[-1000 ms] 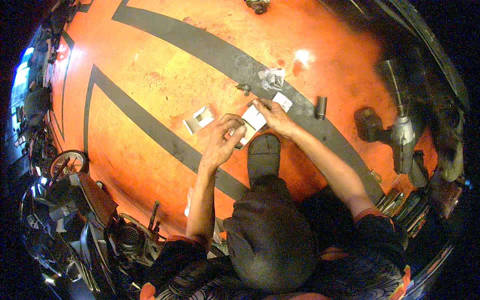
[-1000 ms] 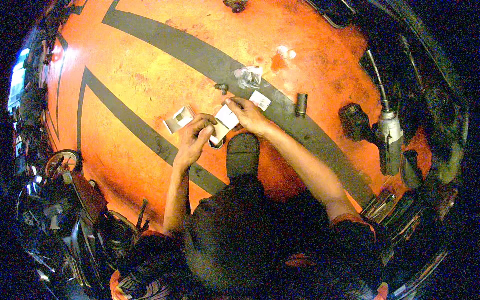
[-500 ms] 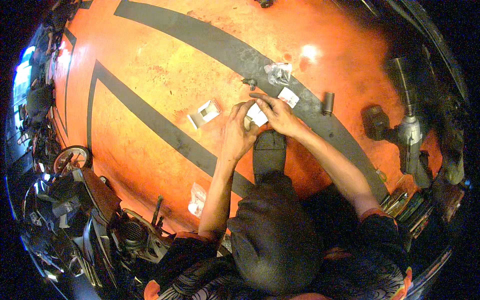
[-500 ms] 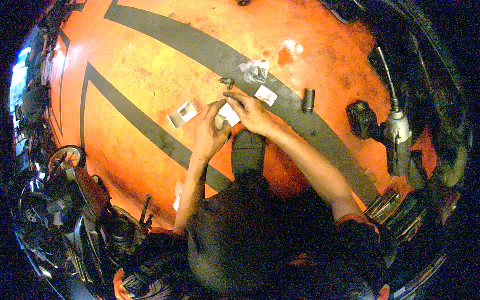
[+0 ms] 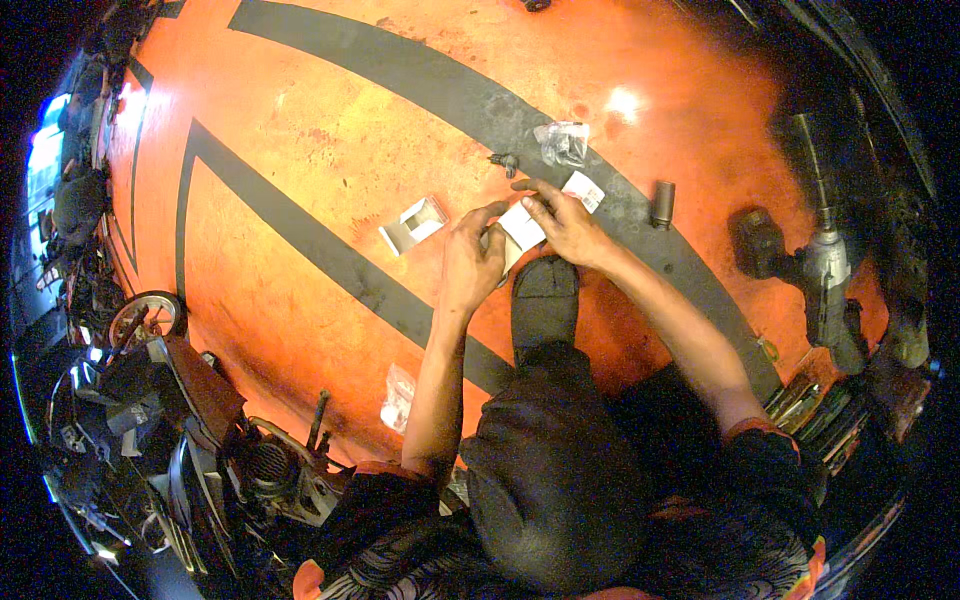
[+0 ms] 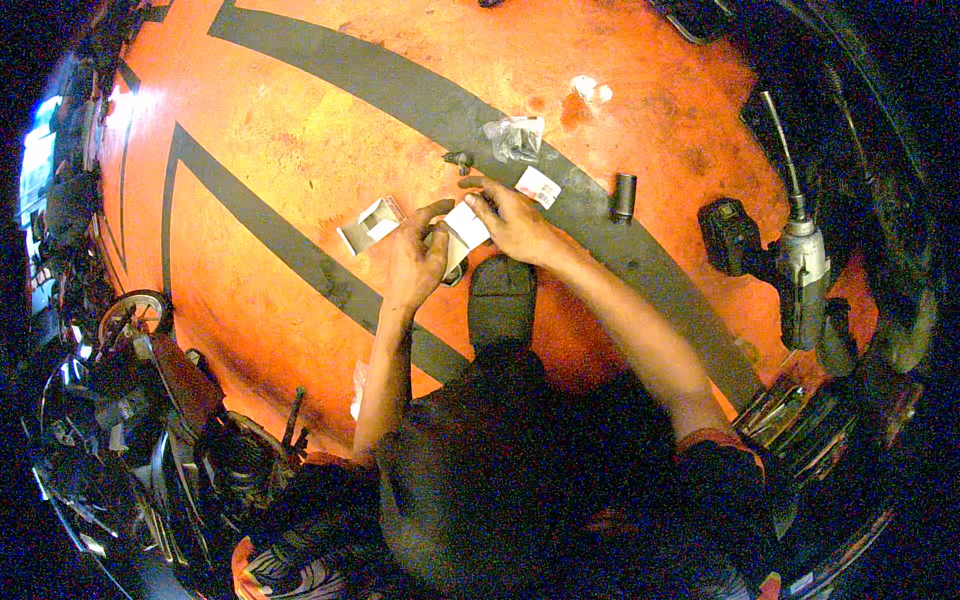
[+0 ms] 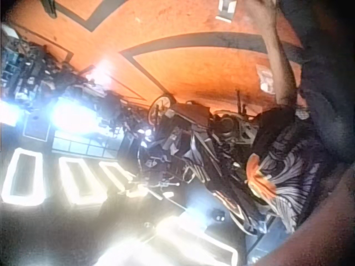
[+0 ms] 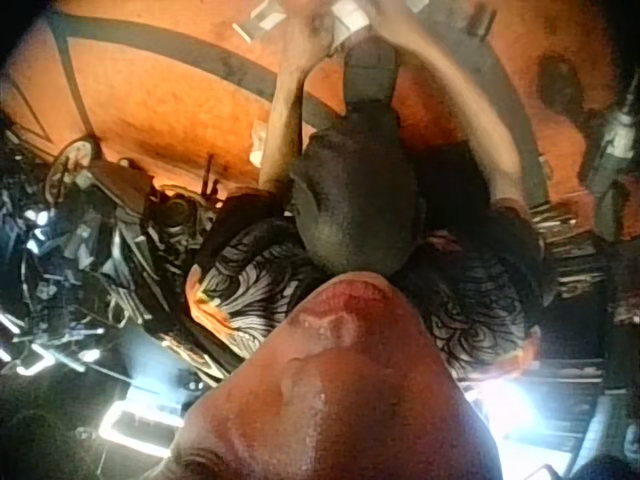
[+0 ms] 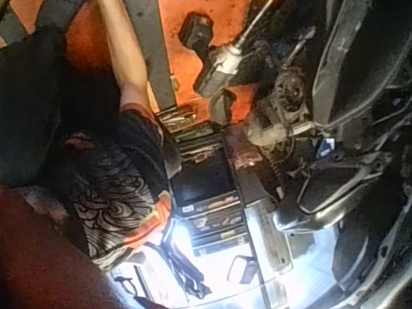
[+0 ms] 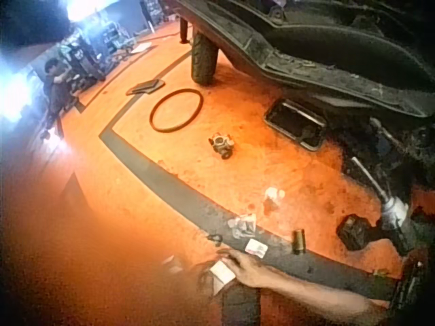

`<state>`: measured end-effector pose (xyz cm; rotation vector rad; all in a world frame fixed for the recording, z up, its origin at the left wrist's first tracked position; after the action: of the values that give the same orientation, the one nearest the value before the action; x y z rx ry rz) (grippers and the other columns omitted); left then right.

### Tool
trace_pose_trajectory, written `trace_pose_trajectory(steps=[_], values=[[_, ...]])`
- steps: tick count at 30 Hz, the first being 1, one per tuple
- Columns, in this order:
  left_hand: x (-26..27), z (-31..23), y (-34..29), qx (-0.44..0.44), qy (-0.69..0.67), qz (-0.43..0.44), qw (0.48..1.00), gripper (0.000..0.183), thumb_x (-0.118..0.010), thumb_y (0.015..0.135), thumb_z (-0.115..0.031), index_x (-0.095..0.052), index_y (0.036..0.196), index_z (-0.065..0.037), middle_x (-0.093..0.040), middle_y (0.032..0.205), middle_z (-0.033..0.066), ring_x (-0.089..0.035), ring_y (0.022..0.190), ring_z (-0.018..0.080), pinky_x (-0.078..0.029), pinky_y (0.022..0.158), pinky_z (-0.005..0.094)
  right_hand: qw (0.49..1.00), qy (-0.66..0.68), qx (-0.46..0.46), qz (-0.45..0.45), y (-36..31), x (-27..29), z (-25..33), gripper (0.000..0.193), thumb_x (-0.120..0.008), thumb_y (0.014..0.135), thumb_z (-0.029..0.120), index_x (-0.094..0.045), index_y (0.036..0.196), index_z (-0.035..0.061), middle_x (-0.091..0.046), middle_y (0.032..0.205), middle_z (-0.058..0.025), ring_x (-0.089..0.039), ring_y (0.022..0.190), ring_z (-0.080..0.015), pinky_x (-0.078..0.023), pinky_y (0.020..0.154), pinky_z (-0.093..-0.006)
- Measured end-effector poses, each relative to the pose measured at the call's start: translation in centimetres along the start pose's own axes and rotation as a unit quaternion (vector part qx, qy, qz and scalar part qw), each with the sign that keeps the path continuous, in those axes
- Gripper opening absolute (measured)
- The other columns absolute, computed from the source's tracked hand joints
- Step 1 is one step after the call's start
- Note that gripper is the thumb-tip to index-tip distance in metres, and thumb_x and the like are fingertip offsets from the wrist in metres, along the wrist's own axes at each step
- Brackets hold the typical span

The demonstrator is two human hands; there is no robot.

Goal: The person unboxes and handles small mechanical parts, then attempts to insert a component into a larger metal housing while seated on the floor.

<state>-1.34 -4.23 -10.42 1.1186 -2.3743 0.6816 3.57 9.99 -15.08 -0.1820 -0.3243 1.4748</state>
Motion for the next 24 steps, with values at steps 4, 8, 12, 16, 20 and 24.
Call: trace_pose_trajectory(steps=[4, 8, 12, 16, 20, 24], values=[[-0.7, 0.9, 0.3, 0.109, -0.164, 0.051, 0.979, 0.035, -0.049, 0.088, -0.009, -0.052, 0.12, 0.005, -0.065, 0.09, 0.0155, -0.061, 0.073, 0.0151, -0.049, 0.064, 0.0295, 0.999, 0.0, 0.053, 0.013, -0.1, 0.0, -0.2, 0.04, -0.053, 0.085, 0.008, -0.048, 0.125, 0.0027, -0.059, 0.113, -0.0188, -0.059, 0.101, -0.0271, -0.048, 0.085, -0.0378], [-0.2, 1.3, 0.3, 0.072, -0.125, -0.005, 0.99, 0.036, -0.053, 0.083, -0.007, -0.055, 0.116, 0.006, -0.066, 0.088, 0.0176, -0.063, 0.075, 0.0171, -0.05, 0.064, 0.0295, 0.991, -0.106, 0.086, -0.001, -0.2, 0.5, 1.8, 0.054, -0.058, 0.072, 0.002, -0.047, 0.125, 0.0051, -0.053, 0.119, -0.0194, -0.056, 0.106, -0.0331, -0.046, 0.09, -0.0397], [-0.6, 1.3, 0.1, 0.083, -0.118, 0.011, 0.989, 0.037, -0.051, 0.078, -0.008, -0.059, 0.112, 0.005, -0.066, 0.079, 0.0162, -0.062, 0.066, 0.0161, -0.048, 0.059, 0.0297, 0.947, -0.242, 0.21, 0.015, -0.8, 0.1, 2.8, 0.055, -0.06, 0.07, 0.001, -0.051, 0.123, 0.0121, -0.051, 0.12, -0.0136, -0.055, 0.106, -0.0335, -0.052, 0.081, -0.0398], [-0.2, 2.2, 0.2, 0.121, -0.086, 0.036, 0.988, 0.04, -0.053, 0.073, -0.009, -0.062, 0.109, 0.003, -0.061, 0.064, 0.0113, -0.057, 0.056, 0.0135, -0.045, 0.054, 0.0291, 0.873, -0.412, 0.261, 0.013, -1.2, -1.0, 4.4, 0.043, -0.057, 0.076, 0.008, -0.054, 0.118, 0.017, -0.053, 0.118, -0.0064, -0.056, 0.106, -0.0264, -0.056, 0.068, -0.0352], [0.1, 0.7, 0.3, 0.122, -0.123, 0.057, 0.983, 0.039, -0.054, 0.073, -0.007, -0.06, 0.11, 0.005, -0.061, 0.069, 0.0062, -0.055, 0.062, 0.0103, -0.044, 0.055, 0.0276, 0.828, -0.477, 0.295, -0.013, -1.5, -0.9, 4.7, 0.036, -0.052, 0.08, 0.014, -0.056, 0.116, 0.0137, -0.057, 0.108, -0.0052, -0.061, 0.095, -0.023, -0.056, 0.067, -0.0324], [-0.1, 2.2, 0.1, 0.099, -0.166, 0.098, 0.976, 0.044, -0.058, 0.075, -0.004, -0.056, 0.118, 0.005, -0.065, 0.088, 0.0072, -0.059, 0.074, 0.0123, -0.048, 0.066, 0.0282, 0.814, -0.486, 0.319, -0.009, -1.5, -0.5, 4.8, 0.039, -0.055, 0.078, 0.018, -0.057, 0.117, 0.0117, -0.06, 0.1, -0.0025, -0.061, 0.09, -0.018, -0.056, 0.065, -0.0301]])
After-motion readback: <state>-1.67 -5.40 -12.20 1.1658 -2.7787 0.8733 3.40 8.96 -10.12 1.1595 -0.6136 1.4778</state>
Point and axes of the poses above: each hand's wrist, its own y-axis towards the middle knuckle, its own x-axis out of the back of the hand, z = x × y, the point moved 5 cm from there along y, towards the middle knuckle
